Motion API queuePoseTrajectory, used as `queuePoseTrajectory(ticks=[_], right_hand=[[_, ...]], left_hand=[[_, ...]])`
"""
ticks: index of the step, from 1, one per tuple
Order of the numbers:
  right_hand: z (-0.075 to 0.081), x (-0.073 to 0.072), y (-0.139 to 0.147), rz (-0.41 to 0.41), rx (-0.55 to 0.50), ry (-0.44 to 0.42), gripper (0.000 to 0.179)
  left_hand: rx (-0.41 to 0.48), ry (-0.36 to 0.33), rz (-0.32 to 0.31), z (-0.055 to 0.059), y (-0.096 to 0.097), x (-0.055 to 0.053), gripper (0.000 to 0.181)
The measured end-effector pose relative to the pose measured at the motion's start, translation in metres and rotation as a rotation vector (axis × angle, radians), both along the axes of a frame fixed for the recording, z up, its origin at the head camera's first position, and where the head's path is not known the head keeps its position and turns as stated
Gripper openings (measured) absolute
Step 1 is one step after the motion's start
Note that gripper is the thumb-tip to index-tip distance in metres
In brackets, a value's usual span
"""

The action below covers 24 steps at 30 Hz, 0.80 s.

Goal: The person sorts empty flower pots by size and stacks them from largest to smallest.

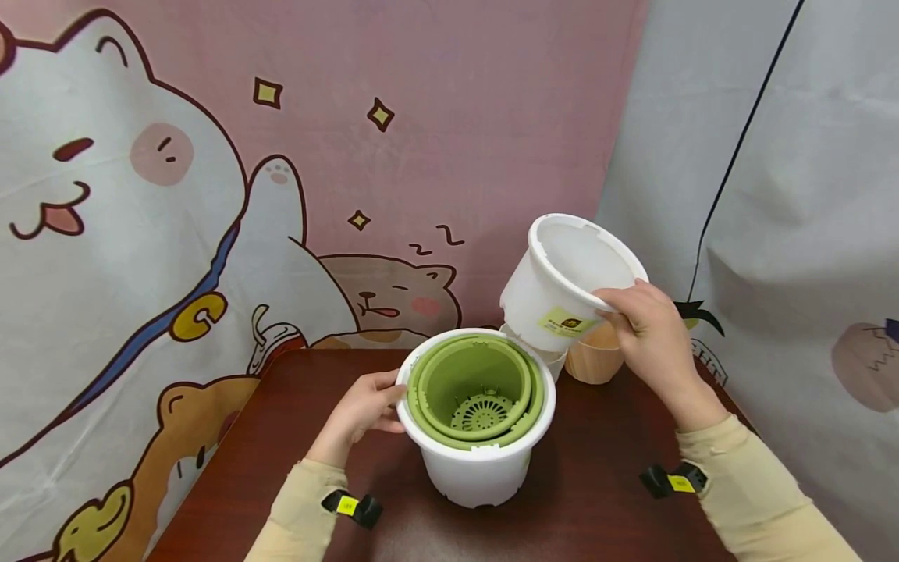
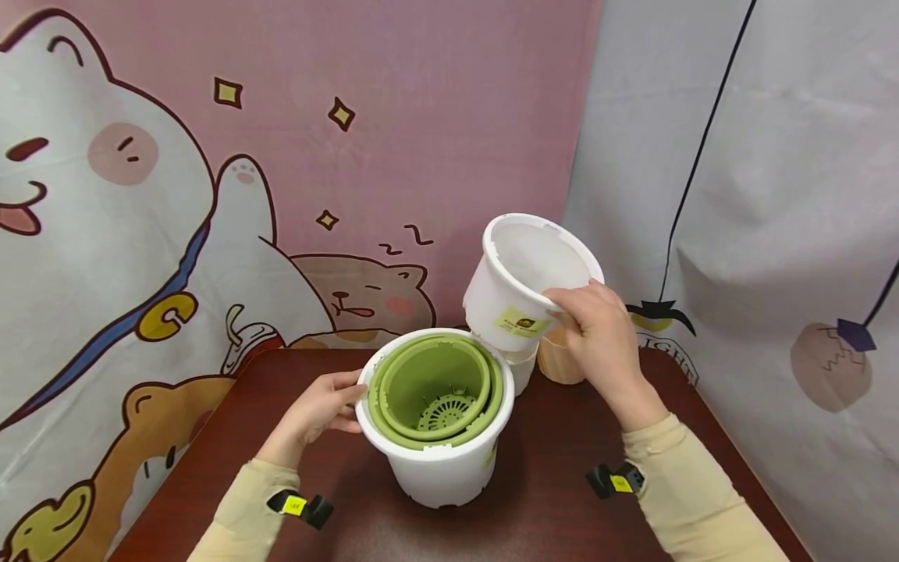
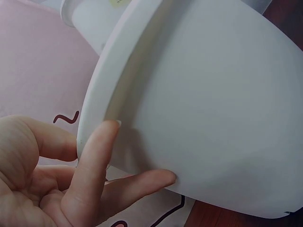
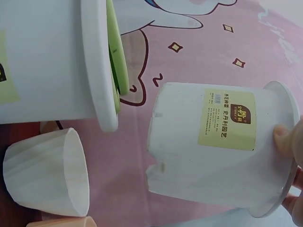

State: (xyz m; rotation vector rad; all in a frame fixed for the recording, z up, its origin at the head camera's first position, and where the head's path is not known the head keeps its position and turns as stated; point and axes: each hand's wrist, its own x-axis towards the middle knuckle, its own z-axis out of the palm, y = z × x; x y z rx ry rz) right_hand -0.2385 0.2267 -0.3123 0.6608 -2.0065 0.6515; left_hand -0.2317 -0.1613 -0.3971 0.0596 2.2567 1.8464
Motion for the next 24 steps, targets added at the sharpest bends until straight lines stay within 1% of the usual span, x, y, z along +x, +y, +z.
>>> queuePoseTrajectory(ticks=[6, 12, 24], right_hand=[[0.002, 0.002, -0.008, 0.029, 0.005, 0.008, 0.028], [0.005, 0.005, -0.015, 0.08, -0.006, 0.019, 0.03], [0.008, 0.009, -0.027, 0.165, -0.01, 0.047, 0.035]], left_hand=[[0.004, -0.003, 0.004, 0.0, 0.001, -0.001, 0.045], [0.009, -0.013, 0.01, 0.0, 0.001, -0.003, 0.045], [0.008, -0.015, 0.01, 0.0, 0.001, -0.002, 0.045]])
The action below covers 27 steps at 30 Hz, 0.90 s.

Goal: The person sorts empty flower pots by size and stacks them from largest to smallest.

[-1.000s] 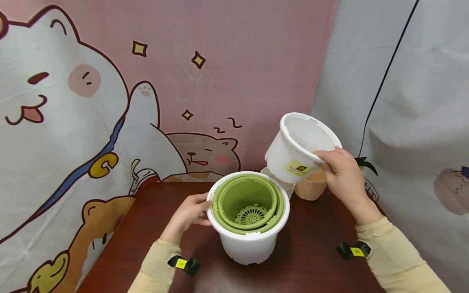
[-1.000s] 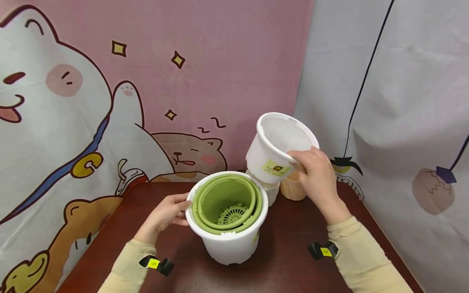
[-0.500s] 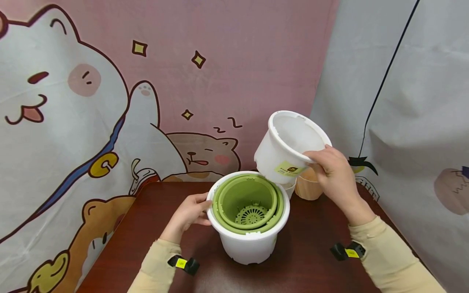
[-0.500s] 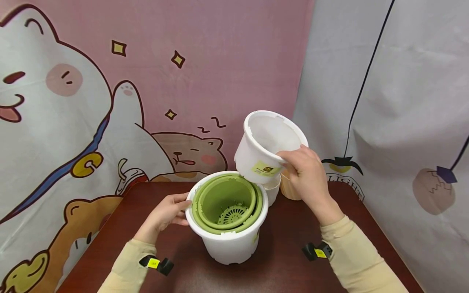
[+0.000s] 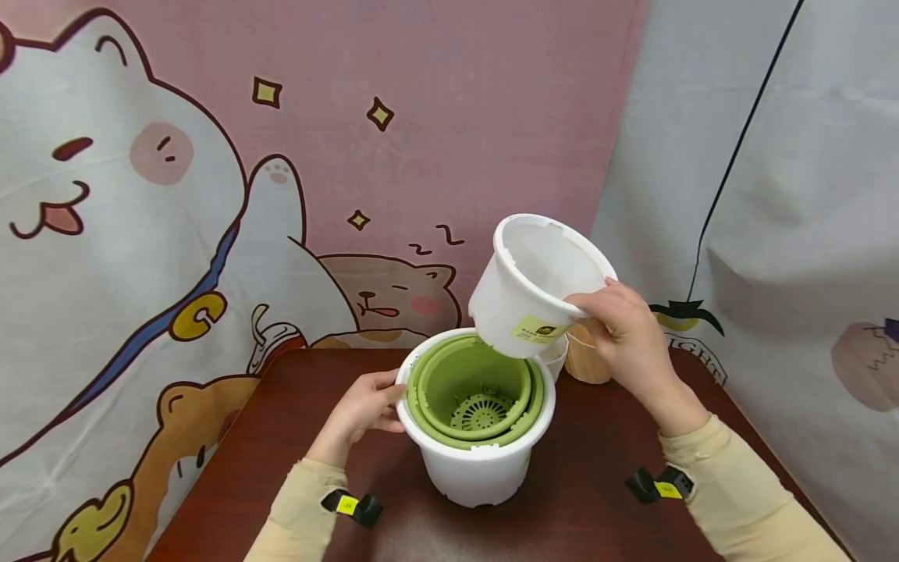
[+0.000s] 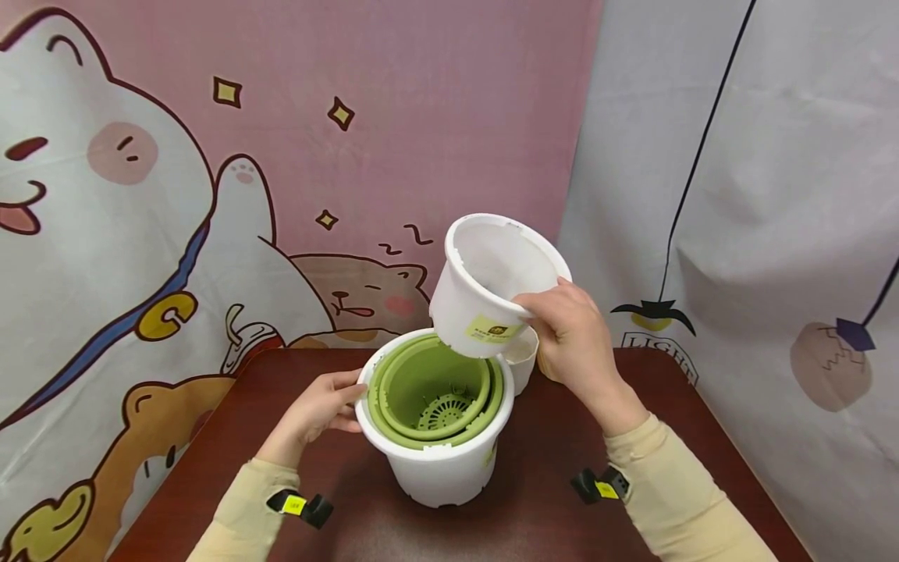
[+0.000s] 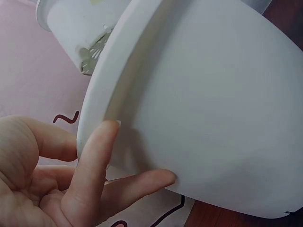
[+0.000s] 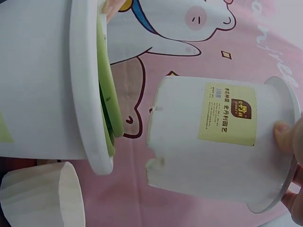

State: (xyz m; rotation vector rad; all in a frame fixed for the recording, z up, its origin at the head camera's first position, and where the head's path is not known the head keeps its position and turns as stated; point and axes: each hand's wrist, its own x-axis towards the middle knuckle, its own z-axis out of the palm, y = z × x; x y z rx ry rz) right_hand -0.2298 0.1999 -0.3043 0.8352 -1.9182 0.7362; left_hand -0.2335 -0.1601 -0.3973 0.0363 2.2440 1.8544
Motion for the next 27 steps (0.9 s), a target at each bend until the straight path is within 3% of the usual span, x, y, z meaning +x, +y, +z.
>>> queuePoseTrajectory(ticks=[18, 27], right_hand=[[-0.004, -0.003, -0.016, 0.138, 0.013, 0.081, 0.034], [-0.006, -0.002, -0.018, 0.166, 0.091, 0.086, 0.034]], left_hand=[[0.004, 0.013, -0.014, 0.001, -0.001, 0.001, 0.044], [0.001, 0.014, -0.019, 0.002, -0.001, 0.002, 0.045]])
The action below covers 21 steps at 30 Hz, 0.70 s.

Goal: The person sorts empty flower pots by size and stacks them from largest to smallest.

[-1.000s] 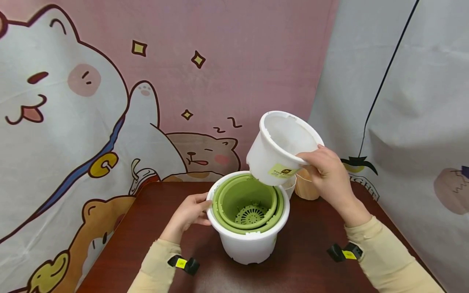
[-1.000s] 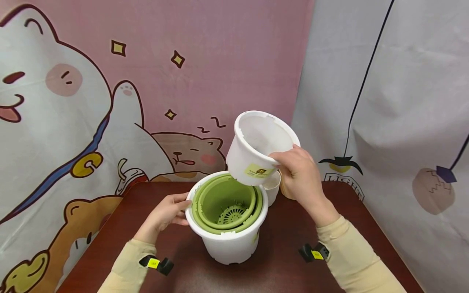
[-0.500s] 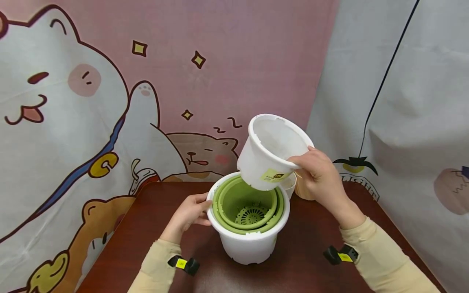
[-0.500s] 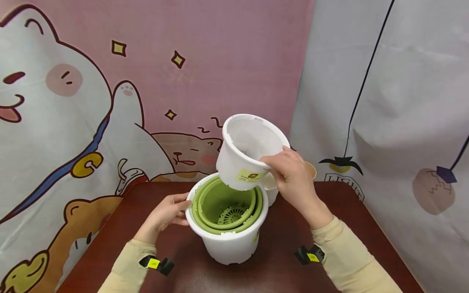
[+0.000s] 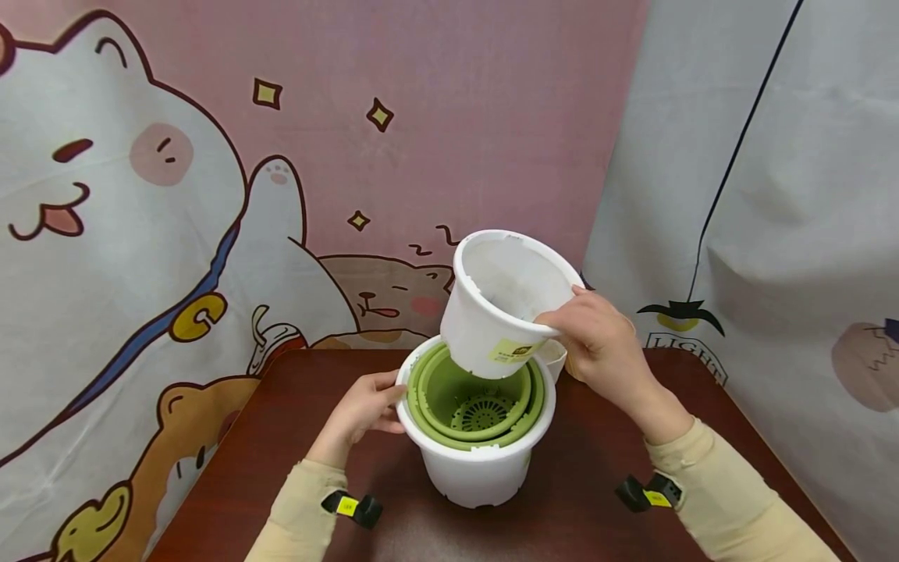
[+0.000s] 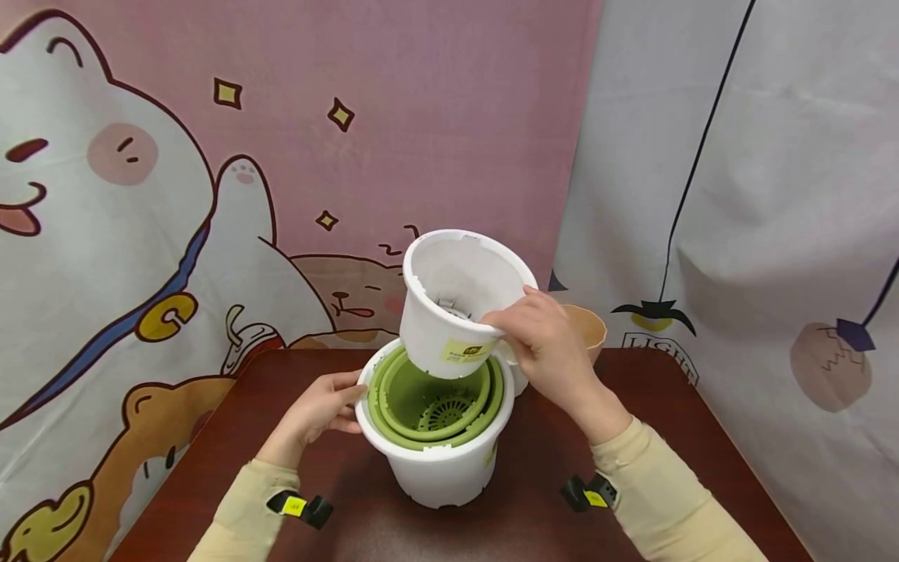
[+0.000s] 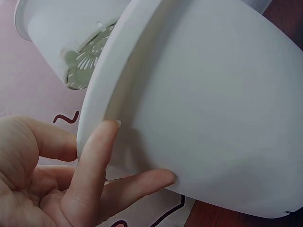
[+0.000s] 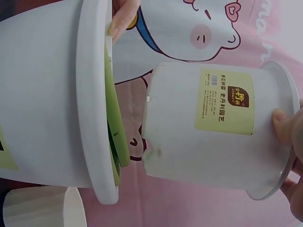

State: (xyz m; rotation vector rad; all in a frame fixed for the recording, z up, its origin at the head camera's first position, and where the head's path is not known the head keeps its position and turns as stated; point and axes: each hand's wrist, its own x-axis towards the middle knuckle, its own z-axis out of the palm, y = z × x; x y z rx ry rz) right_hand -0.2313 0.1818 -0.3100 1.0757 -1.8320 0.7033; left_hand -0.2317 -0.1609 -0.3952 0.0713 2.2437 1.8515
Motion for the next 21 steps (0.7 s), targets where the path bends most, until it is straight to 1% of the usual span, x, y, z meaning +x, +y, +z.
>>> queuePoseTrajectory(ticks=[4, 8, 9, 13, 21], right_hand=[[0.0015, 0.0009, -0.0025, 0.053, 0.024, 0.019, 0.031], [0.001, 0.0017, -0.0045, 0.088, 0.056, 0.001, 0.014], [0.0006, 0.002, -0.0049, 0.089, 0.064, -0.006, 0.014], [-0.0016, 0.0024, -0.0061, 0.088, 0.089, -0.038, 0.031], [-0.0041, 0.0021, -0.0091, 0.111, 0.137, -0.056, 0.031]], left_hand=[[0.0, -0.002, 0.005, -0.0005, 0.0, 0.0004, 0.045], [-0.005, -0.001, 0.003, -0.0011, -0.0003, 0.0006, 0.046], [-0.006, -0.003, 0.003, -0.0013, -0.0003, 0.0004, 0.046], [-0.011, -0.008, 0.015, -0.0014, 0.0001, -0.0006, 0.047], [-0.012, -0.004, 0.019, -0.002, 0.0001, -0.0016, 0.045]])
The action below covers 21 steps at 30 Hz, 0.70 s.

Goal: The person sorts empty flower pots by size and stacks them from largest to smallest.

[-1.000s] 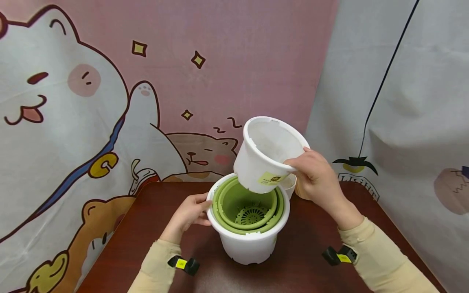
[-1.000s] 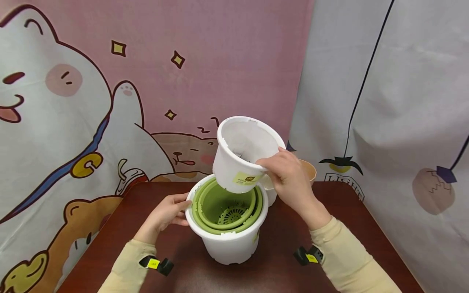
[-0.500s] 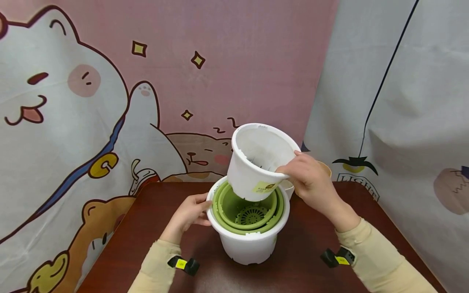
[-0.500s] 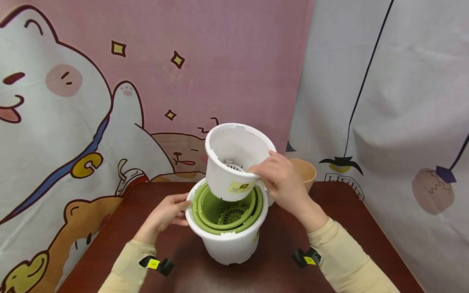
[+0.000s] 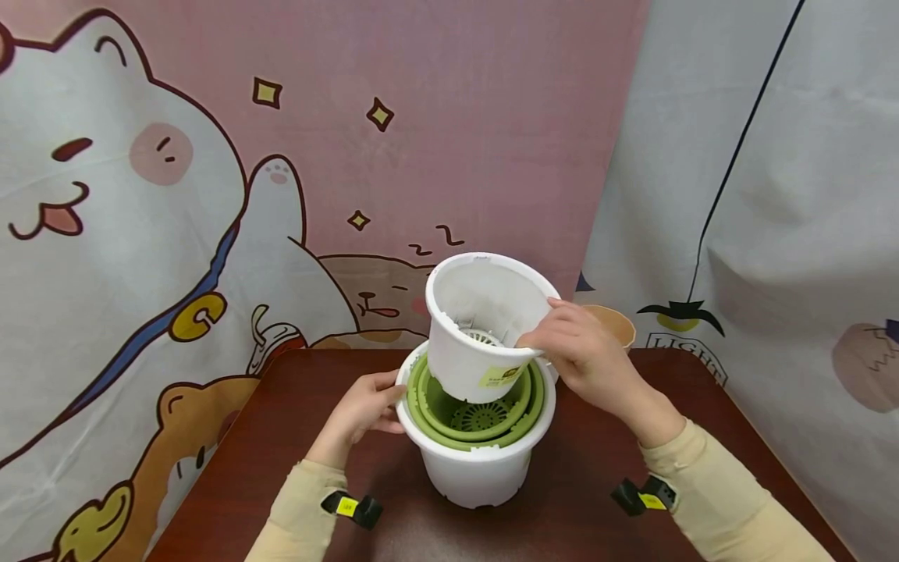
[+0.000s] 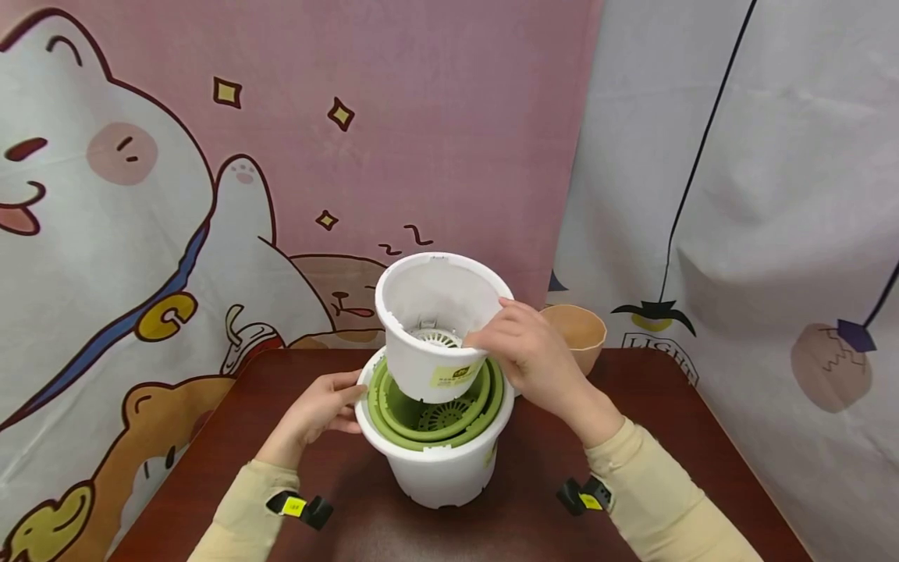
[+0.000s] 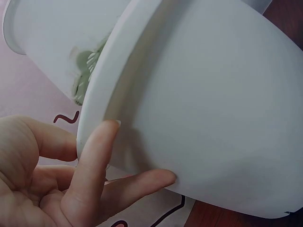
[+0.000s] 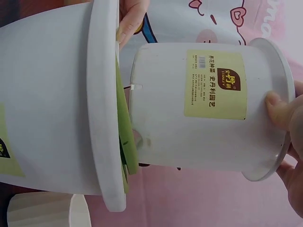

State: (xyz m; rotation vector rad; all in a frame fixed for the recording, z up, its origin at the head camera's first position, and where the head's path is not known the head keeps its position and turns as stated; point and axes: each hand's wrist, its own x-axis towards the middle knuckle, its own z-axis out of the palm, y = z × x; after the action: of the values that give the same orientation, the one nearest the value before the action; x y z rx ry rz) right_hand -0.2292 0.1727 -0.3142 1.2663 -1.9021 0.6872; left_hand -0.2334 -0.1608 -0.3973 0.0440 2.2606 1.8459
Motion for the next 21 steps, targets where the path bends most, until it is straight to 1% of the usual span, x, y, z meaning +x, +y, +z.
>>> queuePoseTrajectory(ticks=[12, 16, 21], right_hand=[[-0.0036, -0.0011, -0.0035, 0.049, 0.069, 0.037, 0.032], [-0.0059, -0.0018, -0.004, 0.069, 0.099, 0.032, 0.033], [-0.0101, -0.0029, -0.004, 0.074, 0.144, 0.021, 0.038]], left_hand=[[-0.006, -0.001, 0.005, 0.0002, 0.0, 0.0008, 0.047], [-0.003, 0.002, 0.002, 0.0002, 0.0001, 0.0008, 0.046], [-0.002, 0.005, -0.003, 0.0001, 0.0002, 0.0006, 0.046]])
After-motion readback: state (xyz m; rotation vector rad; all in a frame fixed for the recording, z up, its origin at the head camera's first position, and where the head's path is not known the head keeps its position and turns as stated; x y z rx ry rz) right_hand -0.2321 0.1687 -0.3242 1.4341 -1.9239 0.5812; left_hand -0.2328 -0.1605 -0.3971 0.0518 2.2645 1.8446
